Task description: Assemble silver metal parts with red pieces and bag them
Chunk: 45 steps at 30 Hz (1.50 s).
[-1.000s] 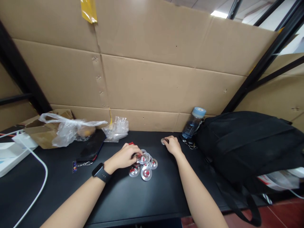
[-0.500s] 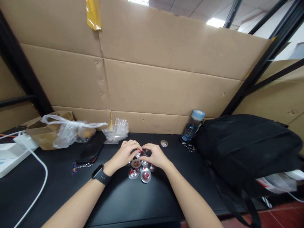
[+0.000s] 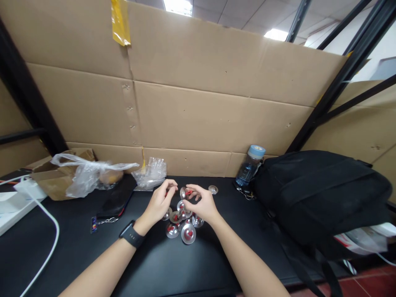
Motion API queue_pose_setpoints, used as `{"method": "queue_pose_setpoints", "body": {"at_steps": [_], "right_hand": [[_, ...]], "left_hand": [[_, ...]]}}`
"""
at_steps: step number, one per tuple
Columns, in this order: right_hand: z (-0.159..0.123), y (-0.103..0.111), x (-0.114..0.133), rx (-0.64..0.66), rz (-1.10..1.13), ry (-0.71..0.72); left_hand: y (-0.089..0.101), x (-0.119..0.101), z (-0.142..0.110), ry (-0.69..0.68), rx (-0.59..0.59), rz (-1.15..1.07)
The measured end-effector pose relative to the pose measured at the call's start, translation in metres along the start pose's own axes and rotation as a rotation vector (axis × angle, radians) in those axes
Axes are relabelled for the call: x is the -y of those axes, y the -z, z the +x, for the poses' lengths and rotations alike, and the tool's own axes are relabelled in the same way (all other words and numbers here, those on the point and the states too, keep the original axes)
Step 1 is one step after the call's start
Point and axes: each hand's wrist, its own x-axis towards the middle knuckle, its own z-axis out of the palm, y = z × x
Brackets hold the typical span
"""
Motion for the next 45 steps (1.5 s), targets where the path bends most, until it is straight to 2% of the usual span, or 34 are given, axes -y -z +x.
{"method": "queue_pose_setpoints", "body": {"at_steps": [3, 6, 9, 12, 14, 17, 19, 21, 23, 25, 29, 32, 37, 39, 42, 45], "right_hand": [[-0.001, 0.001, -0.004, 0.058, 0.173, -0.083], [-0.003, -0.001, -0.003, 0.091, 0.202, -0.077], [-0.005, -0.005, 0.004, 0.092, 0.099, -0.011], [-0.005, -0.004, 0.007, 0.087, -0.036, 0.064], [-0.001, 0.002, 0.005, 0.069, -0.104, 0.086], [0.006, 0.025, -0.007, 0.03, -0.247, 0.066], [0.01, 0.045, -0.02, -0.033, -0.423, -0.022], [0.013, 0.064, -0.035, -0.095, -0.607, -0.193], [0.014, 0.077, -0.051, -0.045, -0.725, -0.338], [0.014, 0.083, -0.063, 0.011, -0.766, -0.407], [0.014, 0.083, -0.078, 0.082, -0.801, -0.414], [0.015, 0.08, -0.082, 0.099, -0.846, -0.4], [0.014, 0.077, -0.08, 0.096, -0.902, -0.42], [0.014, 0.075, -0.078, 0.058, -0.89, -0.398], [0.014, 0.069, -0.07, -0.03, -0.841, -0.304], [0.013, 0.057, -0.059, -0.048, -0.756, -0.162]], "left_hand": [[0.0, 0.0, -0.001, 0.003, 0.117, -0.056], [-0.004, -0.001, -0.003, -0.003, 0.136, -0.074], [-0.008, -0.004, -0.004, 0.028, 0.137, -0.067], [-0.006, -0.005, -0.003, 0.038, 0.153, 0.041], [-0.001, -0.002, 0.0, 0.018, 0.147, 0.175], [0.012, 0.014, 0.004, -0.018, 0.107, 0.362], [0.021, 0.029, 0.006, -0.019, 0.1, 0.433], [0.026, 0.041, 0.007, -0.004, 0.139, 0.473], [0.028, 0.046, 0.005, -0.014, 0.176, 0.527], [0.024, 0.043, 0.003, -0.063, 0.211, 0.569], [0.009, 0.026, -0.003, -0.195, 0.37, 0.537], [-0.001, 0.018, -0.007, -0.223, 0.456, 0.536], [-0.007, 0.018, -0.009, -0.181, 0.451, 0.58], [-0.008, 0.017, -0.009, -0.166, 0.438, 0.602], [-0.011, 0.017, -0.008, -0.144, 0.409, 0.644], [-0.016, 0.017, -0.007, -0.128, 0.37, 0.704]]}}
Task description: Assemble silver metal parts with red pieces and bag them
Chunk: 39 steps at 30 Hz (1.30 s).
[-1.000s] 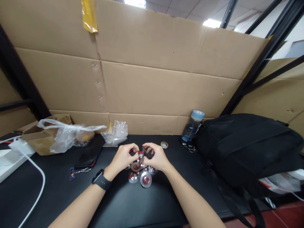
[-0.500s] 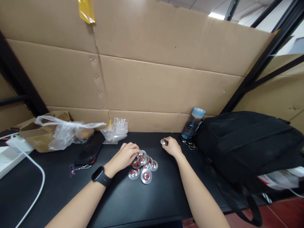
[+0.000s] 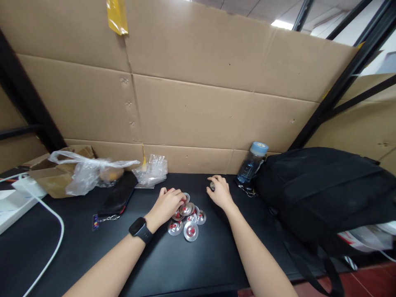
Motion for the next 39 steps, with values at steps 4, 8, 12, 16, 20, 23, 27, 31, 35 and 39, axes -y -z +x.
{"method": "queue_pose_setpoints", "body": {"at_steps": [4, 8, 12, 16, 20, 23, 27, 31, 35, 39], "right_hand": [[-0.007, -0.006, 0.026, 0.015, 0.147, 0.169], [-0.013, -0.012, 0.045, 0.071, 0.258, 0.239], [-0.016, -0.015, 0.052, 0.123, 0.28, 0.242], [-0.017, -0.017, 0.052, 0.178, 0.302, 0.231], [-0.016, -0.02, 0.051, 0.187, 0.444, 0.222], [-0.014, -0.022, 0.052, 0.212, 0.651, 0.187], [-0.014, -0.023, 0.06, 0.28, 0.946, 0.161], [-0.016, -0.022, 0.067, 0.221, 0.96, 0.177], [-0.011, -0.01, 0.052, 0.08, 0.621, 0.142], [0.001, 0.007, 0.012, 0.0, 0.282, 0.072]], "left_hand": [[-0.002, -0.001, 0.003, 0.036, -0.019, 0.069], [-0.004, 0.0, 0.004, 0.049, -0.066, 0.095], [-0.007, 0.002, 0.006, 0.03, -0.051, 0.022], [-0.006, 0.001, 0.006, 0.006, -0.052, -0.06], [0.001, -0.001, 0.006, 0.014, -0.101, -0.099], [0.007, -0.002, 0.007, 0.078, -0.172, -0.214], [0.009, -0.005, 0.009, 0.103, -0.219, -0.436], [0.009, -0.005, 0.01, 0.088, -0.226, -0.476], [0.011, 0.014, 0.005, 0.182, -0.291, -0.246], [0.014, 0.038, -0.002, 0.191, -0.217, -0.129]]}}
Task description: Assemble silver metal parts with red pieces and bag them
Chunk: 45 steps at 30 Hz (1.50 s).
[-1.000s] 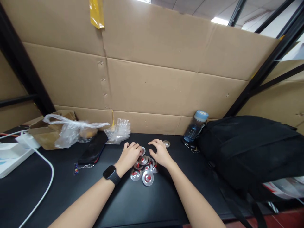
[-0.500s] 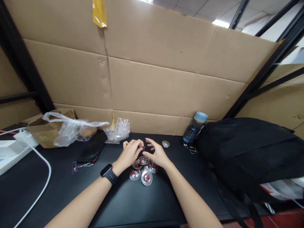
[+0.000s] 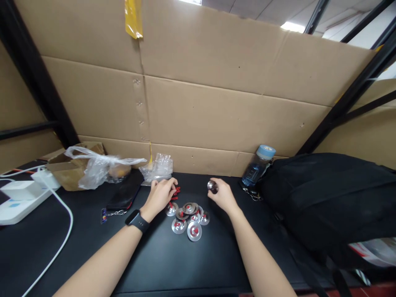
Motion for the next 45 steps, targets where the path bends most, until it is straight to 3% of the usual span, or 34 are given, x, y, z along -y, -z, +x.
{"method": "queue_pose_setpoints", "body": {"at_steps": [5, 9, 12, 17, 23, 26, 28, 30, 34, 38, 41, 45], "right_hand": [[0.005, 0.017, -0.038, 0.059, -0.257, -0.195], [0.004, 0.016, -0.045, 0.134, -0.28, -0.196], [0.002, 0.016, -0.042, 0.152, -0.334, -0.228], [0.0, 0.016, -0.039, 0.172, -0.389, -0.222], [-0.004, 0.014, -0.022, 0.209, -0.358, -0.145], [-0.008, 0.009, 0.005, 0.176, -0.153, 0.054], [-0.012, 0.002, 0.026, 0.26, 0.115, 0.247], [-0.015, -0.006, 0.045, 0.293, 0.275, 0.327], [-0.019, -0.02, 0.061, 0.181, 0.348, 0.284], [-0.021, -0.027, 0.058, 0.148, 0.482, 0.214], [-0.022, -0.032, 0.056, 0.149, 0.52, 0.158], [-0.022, -0.035, 0.056, 0.113, 0.555, 0.144]], "left_hand": [[0.003, -0.005, -0.002, -0.123, 0.112, -0.021], [0.005, -0.026, -0.006, -0.322, 0.324, -0.145], [0.004, -0.035, -0.009, -0.344, 0.351, -0.161], [-0.003, -0.035, -0.008, -0.338, 0.299, -0.148], [-0.007, -0.032, -0.006, -0.226, 0.126, -0.147], [-0.008, -0.034, -0.006, -0.169, 0.043, -0.164], [-0.008, -0.035, -0.007, -0.156, 0.007, -0.166], [-0.008, -0.036, -0.007, -0.149, -0.028, -0.168], [-0.007, -0.038, -0.008, -0.122, -0.101, -0.216], [-0.006, -0.043, -0.01, -0.029, -0.146, -0.348], [-0.004, -0.05, -0.011, -0.039, -0.139, -0.382], [0.001, -0.055, -0.01, -0.028, -0.228, -0.466]]}}
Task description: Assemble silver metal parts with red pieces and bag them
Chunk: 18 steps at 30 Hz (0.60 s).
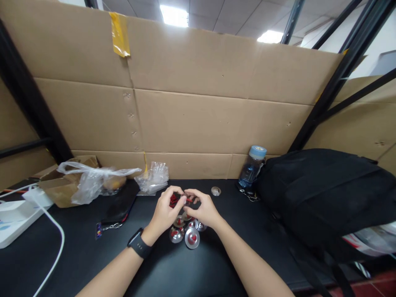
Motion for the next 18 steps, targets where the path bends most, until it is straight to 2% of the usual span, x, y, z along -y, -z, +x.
{"method": "queue_pose_setpoints", "body": {"at_steps": [2, 5, 7, 10, 14, 18], "right_hand": [[0.001, 0.0, 0.0, -0.025, 0.118, -0.038], [0.002, 0.001, 0.0, 0.014, 0.266, -0.099], [0.001, 0.0, 0.0, 0.03, 0.276, -0.121], [-0.002, -0.003, 0.001, 0.035, 0.227, -0.112], [-0.002, 0.0, 0.007, 0.061, 0.102, -0.012], [0.005, 0.027, 0.004, -0.015, -0.139, 0.041]], "left_hand": [[0.002, 0.002, 0.002, 0.038, 0.0, -0.073], [0.003, 0.009, 0.004, 0.056, 0.142, -0.153], [0.002, 0.014, 0.003, 0.081, 0.188, -0.189], [-0.002, 0.018, 0.0, 0.135, 0.167, -0.22], [0.0, 0.021, 0.002, 0.174, 0.139, -0.151], [0.012, 0.034, 0.008, 0.203, 0.05, 0.001]]}}
